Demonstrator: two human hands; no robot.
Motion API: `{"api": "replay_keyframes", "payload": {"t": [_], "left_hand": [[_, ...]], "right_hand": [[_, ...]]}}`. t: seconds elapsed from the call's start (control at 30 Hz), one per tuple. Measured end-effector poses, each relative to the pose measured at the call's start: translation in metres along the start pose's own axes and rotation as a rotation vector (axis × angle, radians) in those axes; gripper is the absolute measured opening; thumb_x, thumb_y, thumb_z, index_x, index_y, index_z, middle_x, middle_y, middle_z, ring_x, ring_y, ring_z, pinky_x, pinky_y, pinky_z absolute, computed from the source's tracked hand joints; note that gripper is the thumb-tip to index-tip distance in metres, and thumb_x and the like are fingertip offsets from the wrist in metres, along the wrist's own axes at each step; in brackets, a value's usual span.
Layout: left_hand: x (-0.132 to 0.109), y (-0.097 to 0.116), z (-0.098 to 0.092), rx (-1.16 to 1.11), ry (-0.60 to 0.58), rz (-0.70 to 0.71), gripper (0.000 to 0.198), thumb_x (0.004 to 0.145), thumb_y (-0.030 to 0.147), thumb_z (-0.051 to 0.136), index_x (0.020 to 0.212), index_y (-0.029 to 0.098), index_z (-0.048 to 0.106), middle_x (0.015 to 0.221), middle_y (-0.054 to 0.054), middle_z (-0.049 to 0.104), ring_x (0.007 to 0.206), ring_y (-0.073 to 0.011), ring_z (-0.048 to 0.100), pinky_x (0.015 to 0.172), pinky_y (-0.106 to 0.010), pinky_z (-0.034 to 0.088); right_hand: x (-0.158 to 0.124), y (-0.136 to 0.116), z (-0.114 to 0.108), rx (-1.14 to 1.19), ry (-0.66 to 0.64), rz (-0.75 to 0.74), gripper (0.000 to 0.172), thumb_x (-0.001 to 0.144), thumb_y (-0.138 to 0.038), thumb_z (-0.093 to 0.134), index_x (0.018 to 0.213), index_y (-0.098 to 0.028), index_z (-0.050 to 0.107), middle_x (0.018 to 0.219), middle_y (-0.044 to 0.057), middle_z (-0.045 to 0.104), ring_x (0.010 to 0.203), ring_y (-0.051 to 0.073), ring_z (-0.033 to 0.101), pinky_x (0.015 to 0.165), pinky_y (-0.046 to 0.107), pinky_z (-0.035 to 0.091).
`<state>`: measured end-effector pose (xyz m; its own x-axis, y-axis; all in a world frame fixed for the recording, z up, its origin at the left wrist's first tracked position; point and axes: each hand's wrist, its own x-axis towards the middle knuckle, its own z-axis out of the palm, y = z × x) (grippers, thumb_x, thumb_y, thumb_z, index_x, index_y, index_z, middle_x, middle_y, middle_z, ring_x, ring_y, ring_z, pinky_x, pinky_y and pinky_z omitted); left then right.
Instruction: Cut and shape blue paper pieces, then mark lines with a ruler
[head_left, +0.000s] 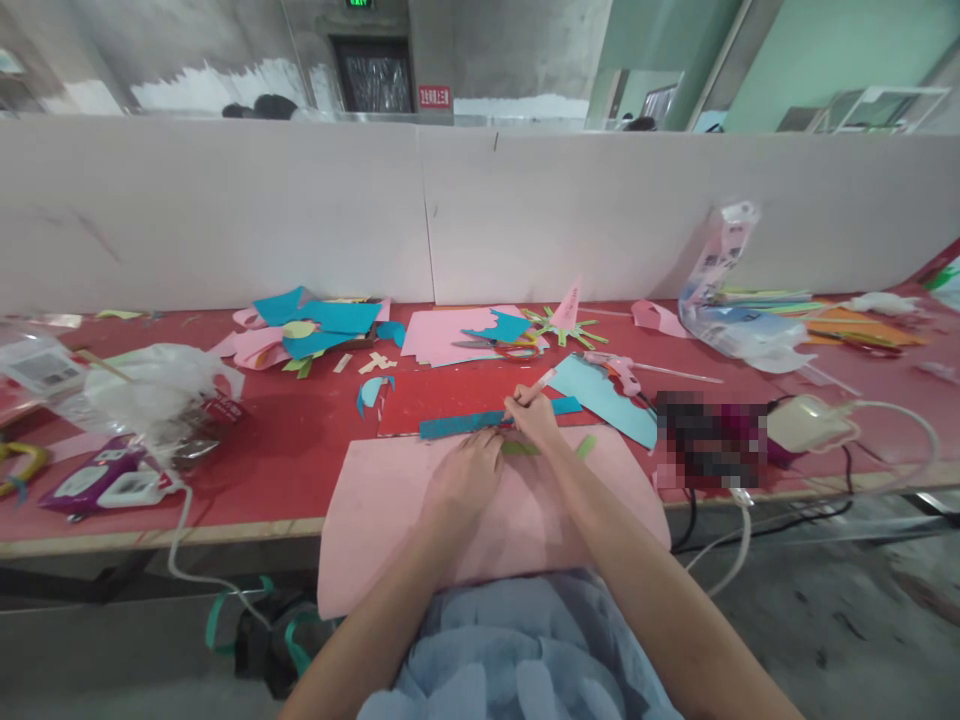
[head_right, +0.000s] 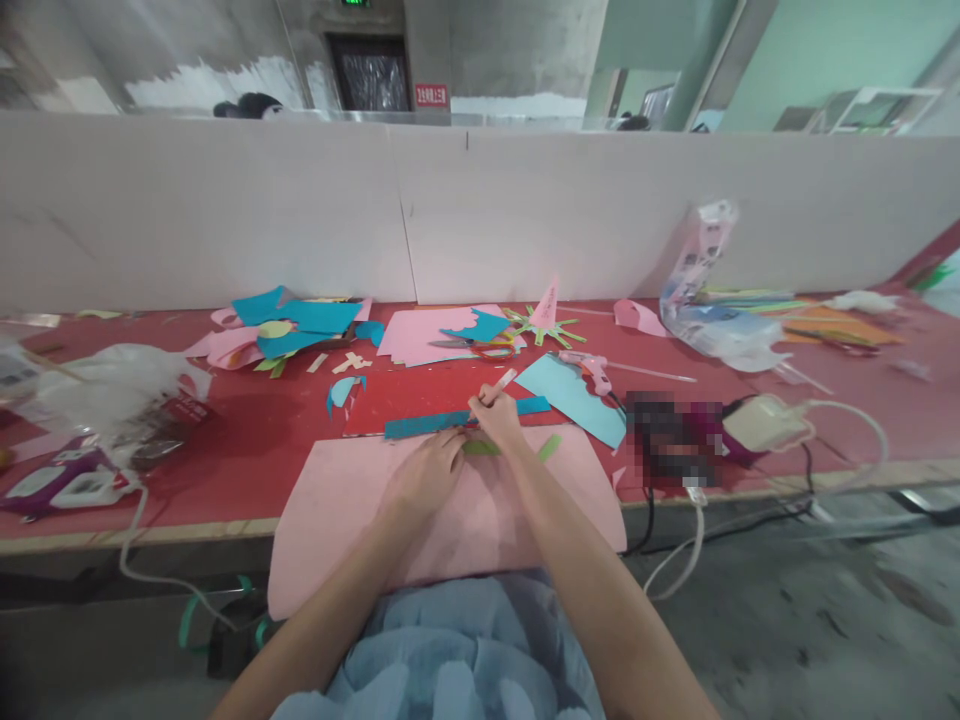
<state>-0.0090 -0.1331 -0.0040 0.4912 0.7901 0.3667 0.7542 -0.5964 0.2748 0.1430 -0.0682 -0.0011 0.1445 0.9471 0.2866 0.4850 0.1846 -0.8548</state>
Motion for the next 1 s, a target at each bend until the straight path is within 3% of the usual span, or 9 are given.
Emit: {"api": "replay_keyframes", "payload": {"t": [0.63, 1.0], "left_hand": [[-0.0002, 0.0023, -0.0055, 0.002, -0.045, -0.007, 0.027, 0.091, 0.014, 0.039, 0.108, 0.015, 0.06, 0.117, -0.009, 0.062, 0.11, -0.019, 0.056, 0.098, -0.033, 0.044], [0.0, 0.0016, -0.0042, -0.006, -0.03, -0.01, 0.028, 0.09, 0.013, 0.04, 0.109, 0.014, 0.061, 0.118, -0.009, 0.062, 0.108, -0.0193, 0.057, 0.098, -0.033, 0.044]], "right_hand": [[0.0, -0.0027, -0.0008, -0.001, 0.017, -0.008, 0.026, 0.075, -0.034, 0.048, 0.057, -0.023, 0.033, 0.048, -0.005, 0.058, 0.054, 0.015, 0.062, 0.053, 0.021, 0.041], [0.0, -0.0038, -0.0015, -0.019, 0.06, 0.033, 0.023, 0.073, -0.031, 0.047, 0.057, -0.023, 0.033, 0.049, -0.005, 0.059, 0.048, 0.013, 0.057, 0.051, 0.02, 0.04]]}}
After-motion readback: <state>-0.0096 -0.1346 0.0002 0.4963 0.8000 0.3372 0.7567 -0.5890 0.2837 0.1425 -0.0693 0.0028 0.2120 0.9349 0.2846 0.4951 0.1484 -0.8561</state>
